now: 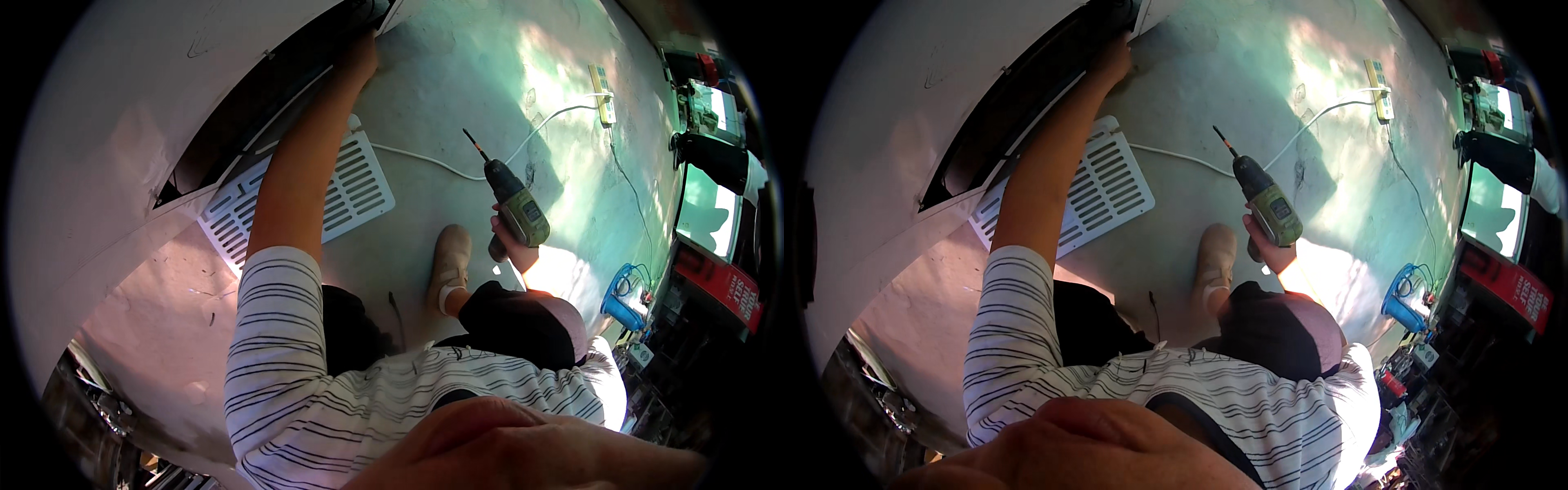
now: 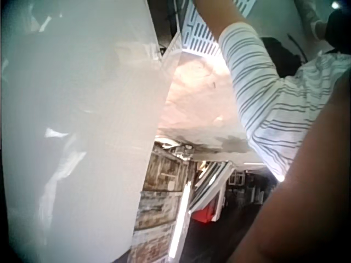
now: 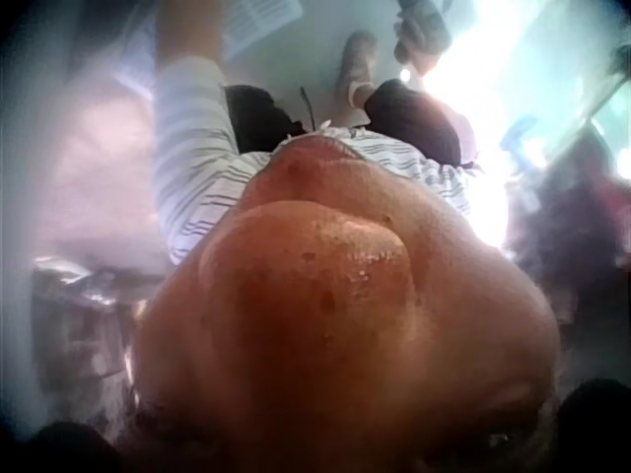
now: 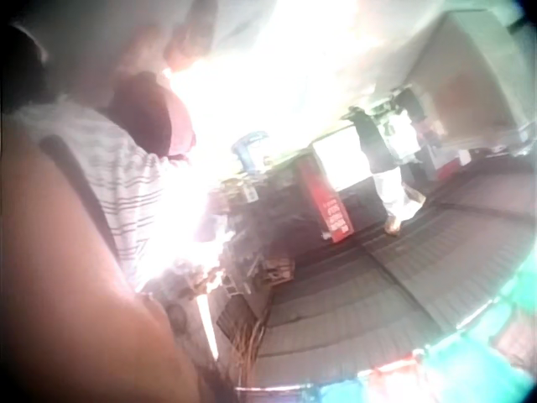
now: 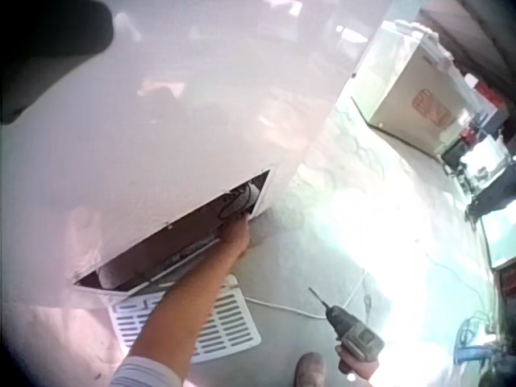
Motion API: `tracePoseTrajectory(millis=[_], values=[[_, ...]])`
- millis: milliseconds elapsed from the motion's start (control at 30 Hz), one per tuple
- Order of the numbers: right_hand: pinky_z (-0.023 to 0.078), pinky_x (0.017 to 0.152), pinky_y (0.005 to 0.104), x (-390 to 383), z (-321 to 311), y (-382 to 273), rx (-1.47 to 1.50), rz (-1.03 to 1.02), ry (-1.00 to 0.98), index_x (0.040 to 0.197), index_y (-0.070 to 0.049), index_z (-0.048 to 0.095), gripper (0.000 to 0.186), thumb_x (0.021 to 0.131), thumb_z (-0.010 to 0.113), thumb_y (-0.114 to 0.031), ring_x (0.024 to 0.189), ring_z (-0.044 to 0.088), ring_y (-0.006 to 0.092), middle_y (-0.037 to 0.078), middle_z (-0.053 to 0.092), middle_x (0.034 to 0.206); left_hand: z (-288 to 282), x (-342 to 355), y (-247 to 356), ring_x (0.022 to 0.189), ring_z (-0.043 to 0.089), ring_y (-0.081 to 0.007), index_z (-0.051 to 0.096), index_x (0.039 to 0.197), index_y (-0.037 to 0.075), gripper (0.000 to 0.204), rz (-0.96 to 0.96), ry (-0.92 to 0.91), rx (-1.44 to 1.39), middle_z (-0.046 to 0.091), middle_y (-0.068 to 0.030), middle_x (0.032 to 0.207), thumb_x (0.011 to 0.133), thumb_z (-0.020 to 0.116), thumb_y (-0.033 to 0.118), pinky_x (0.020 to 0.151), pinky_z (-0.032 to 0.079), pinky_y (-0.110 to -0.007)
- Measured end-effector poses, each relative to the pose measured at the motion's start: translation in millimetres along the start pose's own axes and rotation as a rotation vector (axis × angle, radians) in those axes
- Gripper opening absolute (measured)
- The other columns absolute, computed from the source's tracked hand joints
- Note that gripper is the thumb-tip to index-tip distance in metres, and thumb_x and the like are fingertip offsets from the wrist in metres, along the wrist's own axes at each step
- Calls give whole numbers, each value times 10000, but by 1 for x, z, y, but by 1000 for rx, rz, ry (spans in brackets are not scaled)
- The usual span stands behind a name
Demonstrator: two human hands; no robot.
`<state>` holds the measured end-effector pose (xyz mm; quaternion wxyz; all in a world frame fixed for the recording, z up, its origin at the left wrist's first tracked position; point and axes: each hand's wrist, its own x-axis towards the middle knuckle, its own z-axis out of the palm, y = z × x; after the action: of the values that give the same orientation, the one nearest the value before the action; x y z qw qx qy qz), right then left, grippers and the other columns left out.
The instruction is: The person removes a white plastic vent cover from the base of a chest freezer using a power drill, sets it on the ground, adjusts internal wires and a component inside the opening by hand, and then aligns and screws the vent cover back into place.
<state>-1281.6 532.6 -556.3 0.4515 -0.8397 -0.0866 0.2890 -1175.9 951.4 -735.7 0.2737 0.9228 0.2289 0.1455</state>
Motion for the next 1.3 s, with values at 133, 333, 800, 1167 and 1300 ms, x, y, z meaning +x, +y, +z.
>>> tracePoseTrajectory(millis=[133,333,800,1167,1300], values=[[475,763,265,1,-5,5,-23,11,-6,1119,-80,606,298,843,686,-155,867,603,102,14,645,985,-10,2,-2,1046,572,-366,567,1092,24,241,-23,-120,65,595,-209,1106,892,518,149,881,467,-452],[468,687,252,3,-6,-1,-42,97,-69,1136,-62,582,306,848,673,-109,764,567,90,11,611,950,-36,-30,-24,1001,586,-397,554,1147,-22,402,-10,-43,6,603,-247,1087,901,553,297,848,476,-438],[466,670,253,3,-5,15,-45,-32,-60,1136,-55,583,312,844,680,-110,759,567,93,18,619,979,-104,-42,-89,930,596,-286,607,1102,62,233,431,-202,-69,620,-125,940,907,482,80,835,461,-342],[467,672,253,2,-3,11,-5,-21,-59,1134,-55,584,315,839,684,-104,756,565,95,13,619,959,-100,-32,-100,935,572,-296,663,959,72,200,353,-257,124,574,-121,973,773,610,21,816,468,-370],[472,673,255,2,-1,10,8,-75,-41,1140,-53,580,321,838,682,-97,762,569,97,18,622,985,-107,-32,-92,952,562,-296,652,935,59,189,408,-255,174,569,-106,980,753,630,16,810,470,-363]])
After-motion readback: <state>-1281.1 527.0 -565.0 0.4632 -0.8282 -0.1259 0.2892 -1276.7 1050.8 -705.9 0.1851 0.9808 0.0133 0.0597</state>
